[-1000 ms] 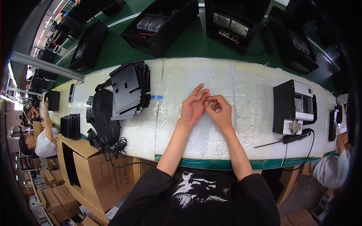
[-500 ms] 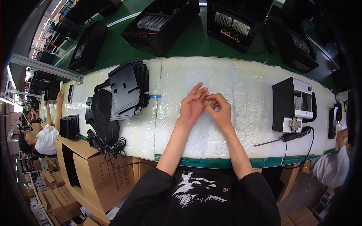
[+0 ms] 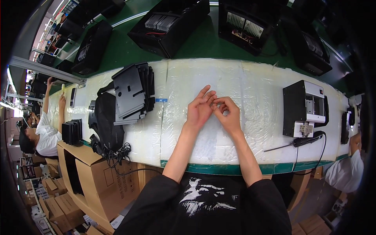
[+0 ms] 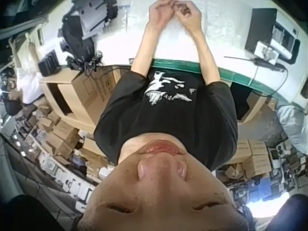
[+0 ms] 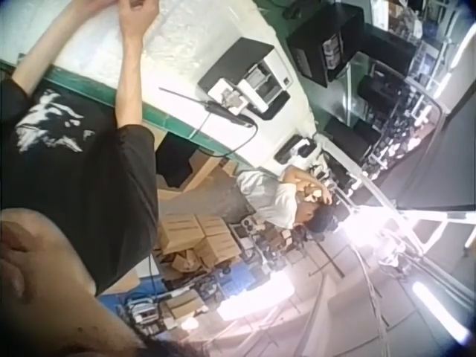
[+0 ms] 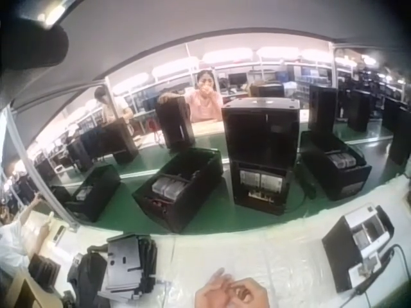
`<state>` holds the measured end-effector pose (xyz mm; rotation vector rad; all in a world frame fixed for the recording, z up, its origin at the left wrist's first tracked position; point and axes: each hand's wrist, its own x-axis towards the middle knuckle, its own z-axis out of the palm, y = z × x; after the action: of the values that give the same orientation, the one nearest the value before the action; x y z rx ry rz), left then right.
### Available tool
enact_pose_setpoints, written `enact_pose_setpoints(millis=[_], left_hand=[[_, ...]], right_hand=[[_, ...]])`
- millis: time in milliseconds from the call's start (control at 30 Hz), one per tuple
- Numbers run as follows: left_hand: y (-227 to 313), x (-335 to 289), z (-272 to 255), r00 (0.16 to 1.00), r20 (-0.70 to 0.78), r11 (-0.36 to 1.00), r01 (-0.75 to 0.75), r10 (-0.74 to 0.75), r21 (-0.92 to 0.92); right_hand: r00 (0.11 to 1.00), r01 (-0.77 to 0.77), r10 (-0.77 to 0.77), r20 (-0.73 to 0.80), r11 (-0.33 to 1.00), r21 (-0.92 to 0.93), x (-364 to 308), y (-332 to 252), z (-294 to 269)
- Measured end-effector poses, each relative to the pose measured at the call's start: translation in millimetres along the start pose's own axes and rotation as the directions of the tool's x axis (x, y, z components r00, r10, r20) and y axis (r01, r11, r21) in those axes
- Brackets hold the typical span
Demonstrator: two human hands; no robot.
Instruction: Assembling electronic housing components using a power screwdriver.
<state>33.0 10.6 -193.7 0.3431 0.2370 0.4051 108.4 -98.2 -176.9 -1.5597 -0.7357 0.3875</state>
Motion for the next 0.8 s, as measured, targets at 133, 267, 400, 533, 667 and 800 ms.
enact_pose_setpoints(millis=[133,267,400,533,667,800], left_hand=[[0.2,-0.2,-1.4,1.000,0.004,1.000,0.000,0.000,0.001],[1.0,0.6,-3.0,0.999,0.049,0.997,0.017,-0.013,-0.079],[0.3,0.6,-3.4,0.999,0.052,0.996,0.015,-0.011,-0.085],[0.2,0.7,-3.4,0.999,0.047,0.996,0.013,-0.009,-0.084],[0.6,0.2,-3.2,0.999,0.035,0.997,0.009,-0.007,-0.075],[-0.5,1.0,0.4,1.000,0.004,0.998,-0.016,0.017,-0.053]], right_hand=[[1.000,0.002,-0.002,0.000,1.000,0.016,-0.2,0.5,0.5],[1.000,0.009,-0.009,0.001,1.000,0.005,-0.1,1.0,0.0],[1.000,0.002,-0.002,0.000,1.000,0.002,0.2,-0.5,-0.1],[1.000,0.003,-0.003,0.010,1.000,0.000,0.1,-0.9,-0.6],[1.000,0.012,-0.012,0.009,1.000,0.015,-0.5,-1.1,-0.6],[0.983,0.085,-0.056,-0.172,0.982,0.169,-1.1,3.8,0.8]])
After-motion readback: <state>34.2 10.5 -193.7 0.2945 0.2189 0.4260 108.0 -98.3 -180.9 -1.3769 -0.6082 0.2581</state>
